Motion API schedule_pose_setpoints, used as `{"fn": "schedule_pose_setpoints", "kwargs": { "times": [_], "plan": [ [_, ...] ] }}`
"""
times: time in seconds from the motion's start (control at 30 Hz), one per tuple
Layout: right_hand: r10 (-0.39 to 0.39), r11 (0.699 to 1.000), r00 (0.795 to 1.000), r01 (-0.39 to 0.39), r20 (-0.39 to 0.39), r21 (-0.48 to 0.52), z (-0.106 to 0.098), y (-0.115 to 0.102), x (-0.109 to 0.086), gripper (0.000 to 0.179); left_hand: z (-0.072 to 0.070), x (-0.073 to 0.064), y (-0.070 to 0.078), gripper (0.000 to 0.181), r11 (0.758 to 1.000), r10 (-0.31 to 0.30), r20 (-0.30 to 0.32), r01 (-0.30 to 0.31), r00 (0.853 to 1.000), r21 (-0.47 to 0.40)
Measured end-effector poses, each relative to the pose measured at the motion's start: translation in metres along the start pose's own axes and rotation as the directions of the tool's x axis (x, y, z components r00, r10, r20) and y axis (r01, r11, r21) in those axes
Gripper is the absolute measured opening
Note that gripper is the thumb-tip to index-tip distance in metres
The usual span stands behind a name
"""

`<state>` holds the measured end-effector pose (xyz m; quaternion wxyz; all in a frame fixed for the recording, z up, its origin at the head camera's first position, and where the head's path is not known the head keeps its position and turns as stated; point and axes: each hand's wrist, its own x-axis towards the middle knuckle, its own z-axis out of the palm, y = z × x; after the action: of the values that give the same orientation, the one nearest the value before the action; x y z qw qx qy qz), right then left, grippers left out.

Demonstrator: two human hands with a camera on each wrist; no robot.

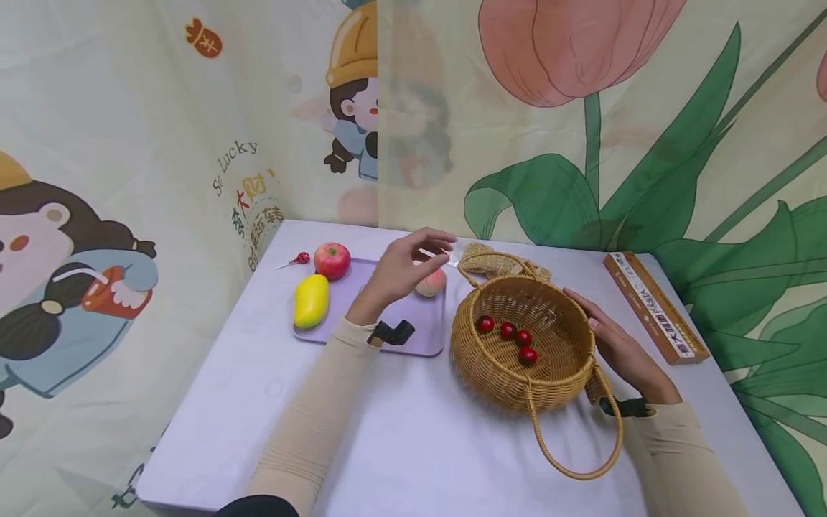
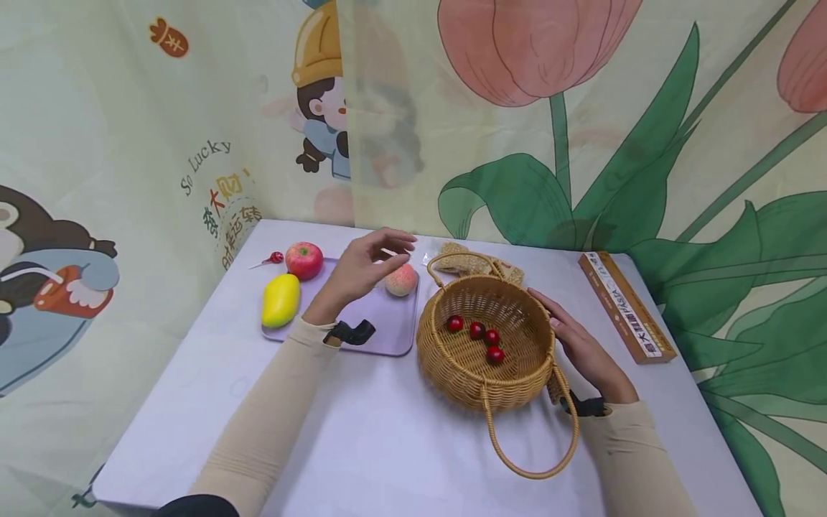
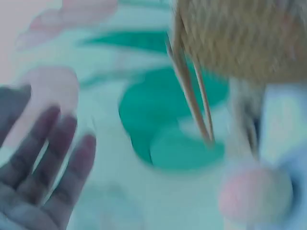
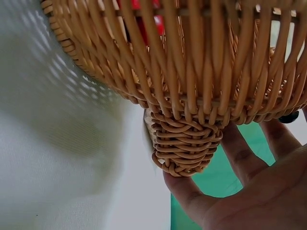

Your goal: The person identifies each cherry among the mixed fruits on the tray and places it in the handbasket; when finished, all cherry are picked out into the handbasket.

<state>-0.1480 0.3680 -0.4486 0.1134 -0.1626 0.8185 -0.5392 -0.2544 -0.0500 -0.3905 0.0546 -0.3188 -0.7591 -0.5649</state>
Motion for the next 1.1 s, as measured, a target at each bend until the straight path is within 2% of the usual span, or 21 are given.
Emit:
{"fn": "schedule_pose_setpoints", "kwargs": {
  "times": [0.07,0.17,0.23,0.3,0.4,0.5,0.6,0.87,1.1],
  "plan": [
    [0.004,1.000,1.000,-0.004,0.001,-0.003,0.001,0.001,0.000,0.057,-0.015,-0.010,-0.016,0.035,0.997,-0.060,-0.103,0.064,0.993,0.039],
    [0.009,1.000,1.000,-0.009,-0.001,-0.023,0.000,0.000,-0.001,0.056,-0.031,-0.022,-0.041,0.039,0.973,-0.195,-0.207,0.216,0.959,0.082],
    [0.006,0.999,1.000,-0.006,0.002,-0.031,-0.001,0.001,-0.002,0.057,-0.035,-0.029,-0.056,0.040,0.945,-0.284,-0.234,0.312,0.930,0.094],
    [0.007,0.999,1.000,-0.006,0.002,-0.042,-0.002,0.000,-0.003,0.056,-0.035,-0.035,-0.069,0.040,0.916,-0.349,-0.241,0.384,0.906,0.114],
    [0.011,1.000,1.000,-0.011,0.002,-0.021,-0.001,0.000,-0.004,0.057,-0.033,-0.042,-0.085,0.041,0.878,-0.411,-0.223,0.450,0.884,0.165],
    [0.018,1.000,1.000,-0.018,0.000,0.000,0.001,0.000,-0.002,0.057,-0.032,-0.048,-0.096,0.042,0.835,-0.465,-0.196,0.502,0.863,0.227],
    [0.020,1.000,1.000,-0.020,0.000,0.008,0.002,-0.001,-0.001,0.057,-0.033,-0.053,-0.102,0.040,0.811,-0.495,-0.181,0.527,0.850,0.254],
    [0.014,1.000,1.000,-0.014,-0.002,0.006,0.001,0.000,-0.002,0.057,-0.036,-0.055,-0.109,0.034,0.791,-0.531,-0.176,0.560,0.829,0.246],
    [0.011,1.000,1.000,-0.011,-0.007,0.008,0.002,0.002,-0.001,0.057,-0.036,-0.055,-0.112,0.031,0.781,-0.545,-0.175,0.572,0.820,0.252]
  ]
}}
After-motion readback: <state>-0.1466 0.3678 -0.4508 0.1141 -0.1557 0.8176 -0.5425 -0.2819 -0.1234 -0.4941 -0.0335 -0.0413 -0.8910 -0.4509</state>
